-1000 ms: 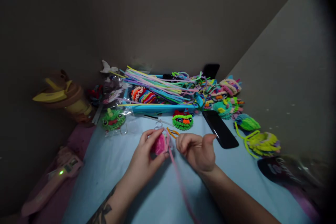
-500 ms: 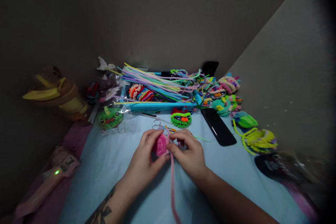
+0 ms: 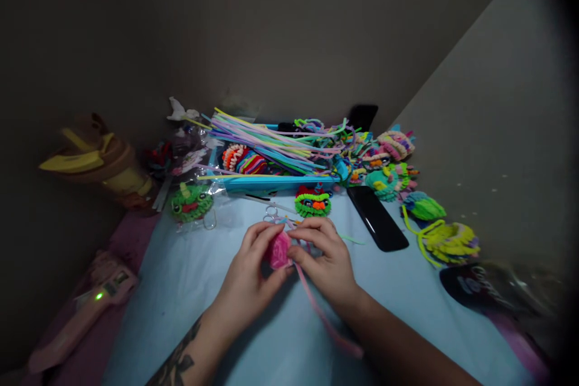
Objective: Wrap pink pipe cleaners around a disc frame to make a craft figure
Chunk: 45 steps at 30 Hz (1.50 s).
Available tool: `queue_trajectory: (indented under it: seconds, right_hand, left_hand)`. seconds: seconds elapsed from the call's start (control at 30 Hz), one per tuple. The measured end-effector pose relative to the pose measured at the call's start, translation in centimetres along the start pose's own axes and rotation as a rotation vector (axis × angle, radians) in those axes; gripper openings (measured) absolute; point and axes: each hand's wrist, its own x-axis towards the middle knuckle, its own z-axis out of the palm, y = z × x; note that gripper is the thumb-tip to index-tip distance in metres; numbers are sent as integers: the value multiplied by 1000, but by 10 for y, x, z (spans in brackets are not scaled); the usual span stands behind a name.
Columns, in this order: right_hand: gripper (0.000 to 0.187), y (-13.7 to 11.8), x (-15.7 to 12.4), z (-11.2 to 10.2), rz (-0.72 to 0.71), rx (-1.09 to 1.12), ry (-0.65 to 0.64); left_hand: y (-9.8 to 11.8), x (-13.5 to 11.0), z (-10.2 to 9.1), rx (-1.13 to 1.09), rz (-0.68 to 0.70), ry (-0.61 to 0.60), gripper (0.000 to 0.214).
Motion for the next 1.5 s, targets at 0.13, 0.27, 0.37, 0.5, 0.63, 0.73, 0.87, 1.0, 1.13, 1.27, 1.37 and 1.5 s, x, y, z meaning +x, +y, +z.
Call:
queue_trajectory:
  seconds: [0.13, 0.27, 0.37, 0.5, 0.63, 0.73, 0.87, 1.0, 1.13, 1.27, 1.37, 1.5]
  right_hand:
    - [15, 1, 2, -1, 70, 35, -39]
    - [9, 1, 5, -3, 166, 83, -103]
    - [2, 3, 6, -4, 264, 127, -142]
    - [5, 8, 8, -4, 319, 184, -208]
    - [10, 11, 9, -5, 316, 203, -272]
    - [18, 10, 9, -4, 351, 214, -292]
    - [13, 7, 10, -5, 374, 282, -225]
    - [21, 2, 10, -5, 276, 338, -291]
    - [8, 1, 7, -4, 198, 267, -246]
    - [5, 5, 6, -4, 209, 224, -187]
    - [6, 10, 9, -5, 301, 254, -152]
    - [17, 14, 11, -3, 382, 337, -143]
  left_hand:
    - [-3, 0, -1, 50, 42, 5, 55]
    - [-5, -2, 1, 87, 71, -22, 55]
    - [-6, -2, 1, 105, 80, -44, 54]
    - [-6, -2, 2, 116, 80, -71, 55]
    - [-7, -2, 3, 148, 84, -81, 56]
    - [-7, -2, 4, 155, 73, -91, 55]
    - [-9, 1, 1, 107, 3, -21, 56]
    - [-10, 3, -2, 90, -81, 80, 56]
    - [-9, 2, -4, 108, -64, 45, 53]
    - [-3, 0, -7, 127, 11, -155, 52]
    - [2, 0, -9, 91, 42, -261, 54]
    - [0, 1, -7, 58, 19, -183, 61]
